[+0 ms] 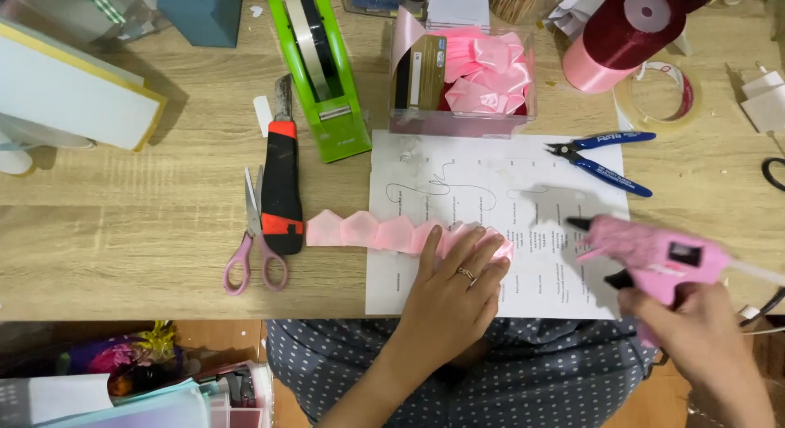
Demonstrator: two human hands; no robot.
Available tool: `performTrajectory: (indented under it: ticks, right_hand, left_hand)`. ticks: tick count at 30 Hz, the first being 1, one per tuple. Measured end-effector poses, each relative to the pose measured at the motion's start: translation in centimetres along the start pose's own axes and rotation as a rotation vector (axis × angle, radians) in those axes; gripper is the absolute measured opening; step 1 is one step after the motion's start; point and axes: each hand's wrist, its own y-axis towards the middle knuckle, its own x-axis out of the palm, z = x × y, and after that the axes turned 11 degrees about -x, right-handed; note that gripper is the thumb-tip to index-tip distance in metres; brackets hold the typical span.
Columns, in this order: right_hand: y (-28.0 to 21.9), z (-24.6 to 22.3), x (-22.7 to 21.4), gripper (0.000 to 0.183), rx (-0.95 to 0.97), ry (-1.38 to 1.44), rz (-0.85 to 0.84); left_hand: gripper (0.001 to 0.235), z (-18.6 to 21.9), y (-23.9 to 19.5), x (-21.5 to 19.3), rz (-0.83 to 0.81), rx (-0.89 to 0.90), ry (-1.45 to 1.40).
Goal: The person uses a hot glue gun to attach a pink ribbon to a wooden stick, then rolls the ribbon around the stick to form a rose shape. They adjust the petals by hand to complete the flower.
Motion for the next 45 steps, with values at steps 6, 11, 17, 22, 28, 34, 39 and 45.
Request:
performTrajectory:
  ticks: [6,11,17,22,28,34,39,45]
  right_hand:
    - [-1.1,-4.7,3.5,0.041,-0.328,-0.019,-0.221]
    - [-1.3,-4.2,3.5,0.023,-0.040,-0.195,-0.201]
    - [-0.9,-4.6,3.6,0.010,-0.061,-0.268,-0.218]
    - [-0.8,-6.3,3.4,0.015,0.001,-0.322,-0.220]
    - [-0.1,-6.2,2.2,0.031,-0.007,-0.460,-0.323]
    - [2.0,-2.4,-0.5,0.041,0.029,-0.468,-0.384]
    - [3.2,-2.8,-1.6,0.040,0.142,-0.071,-0.108]
    - [4.4,-1.2,-2.1,0.031,0.148,0.035,-0.090]
  left_hand:
    - [0.022,-0.1,-0.1,0.0,0.001,-0.003,0.029]
    - [0.023,-0.1,-0.1,-0.1,-0.011,-0.018,0.030]
    - [0.021,-0.1,0.1,-0.2,0.001,-0.029,0.011]
    - [0.020,-0.1,0.1,-0.2,0.014,-0.037,0.000]
    - [0.020,-0.1,0.1,-0.1,0.012,-0.039,0.015]
    - [0.015,-0.2,-0.1,0.0,0.016,-0.057,-0.051]
    - [0.014,-0.3,-0.5,-1.6,0.025,-0.153,-0.538]
    - [0.015,-4.1,-1.6,-2.9,0.454,-0.367,-0.346]
